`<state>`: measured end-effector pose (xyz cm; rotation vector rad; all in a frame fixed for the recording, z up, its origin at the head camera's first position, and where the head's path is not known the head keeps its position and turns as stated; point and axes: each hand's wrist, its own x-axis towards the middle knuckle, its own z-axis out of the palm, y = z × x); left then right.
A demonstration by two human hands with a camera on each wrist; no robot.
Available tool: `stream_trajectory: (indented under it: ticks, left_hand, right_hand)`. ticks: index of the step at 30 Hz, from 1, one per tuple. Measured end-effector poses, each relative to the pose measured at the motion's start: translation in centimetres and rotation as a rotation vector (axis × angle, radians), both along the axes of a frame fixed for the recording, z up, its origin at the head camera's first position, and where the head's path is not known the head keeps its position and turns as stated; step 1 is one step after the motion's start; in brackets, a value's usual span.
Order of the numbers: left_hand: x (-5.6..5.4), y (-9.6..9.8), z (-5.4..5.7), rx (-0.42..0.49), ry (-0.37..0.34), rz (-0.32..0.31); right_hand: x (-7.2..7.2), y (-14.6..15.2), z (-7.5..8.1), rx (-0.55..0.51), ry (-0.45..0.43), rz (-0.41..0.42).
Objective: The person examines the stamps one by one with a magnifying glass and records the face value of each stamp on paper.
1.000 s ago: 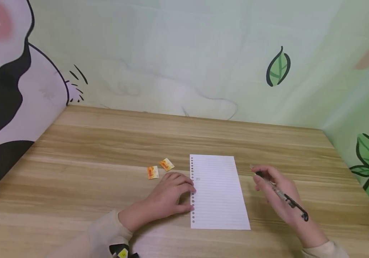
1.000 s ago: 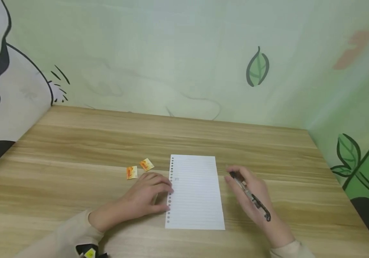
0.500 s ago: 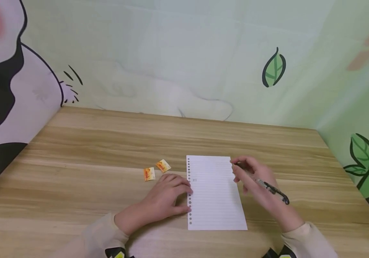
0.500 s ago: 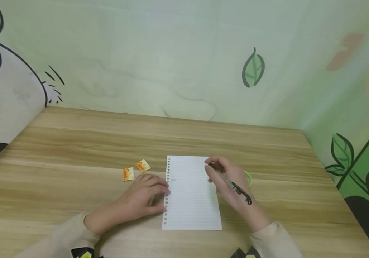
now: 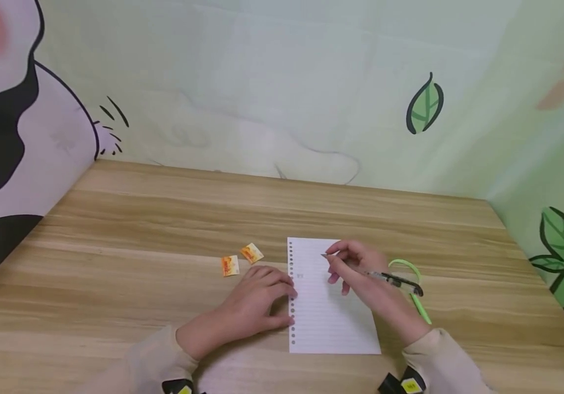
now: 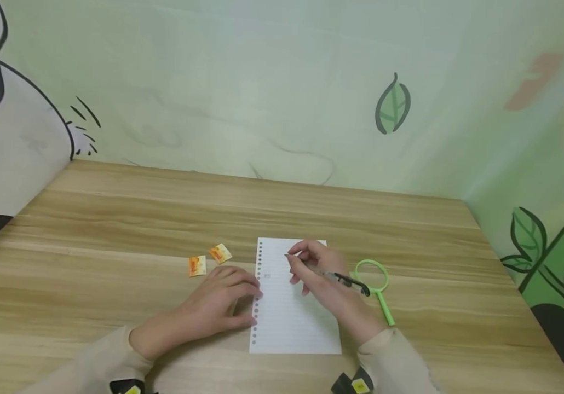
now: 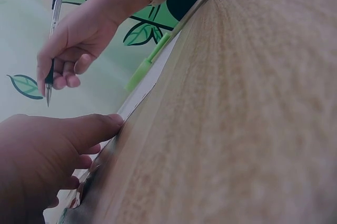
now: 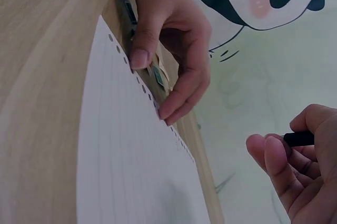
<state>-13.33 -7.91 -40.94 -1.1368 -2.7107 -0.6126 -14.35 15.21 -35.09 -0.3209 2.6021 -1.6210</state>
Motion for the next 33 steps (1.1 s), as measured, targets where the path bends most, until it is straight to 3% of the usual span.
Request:
stream_trajectory:
  ticks: [8, 21, 25, 33]
  left_hand:
    - [0.0, 0.1, 0.0, -0.006, 0.008, -0.009]
    - [0.1, 0.0, -0.1, -0.007, 0.004, -0.004]
    - [0.1, 0.0, -0.1, -0.003, 0.017, -0.005]
    - [0.0, 0.0, -0.1, 0.006, 0.013, -0.003]
  right_hand:
    - [-0.4, -0.9, -1.4, -0.033, -0.119, 0.028]
    - [-1.5, -0.9, -4.6, -0.143, -0.143, 0.033]
    - [-1.6, -1.0, -5.4, -0.089, -0.12, -0.001]
    - [-1.8, -1.3, -6.5, -0.006, 0.004, -0.05]
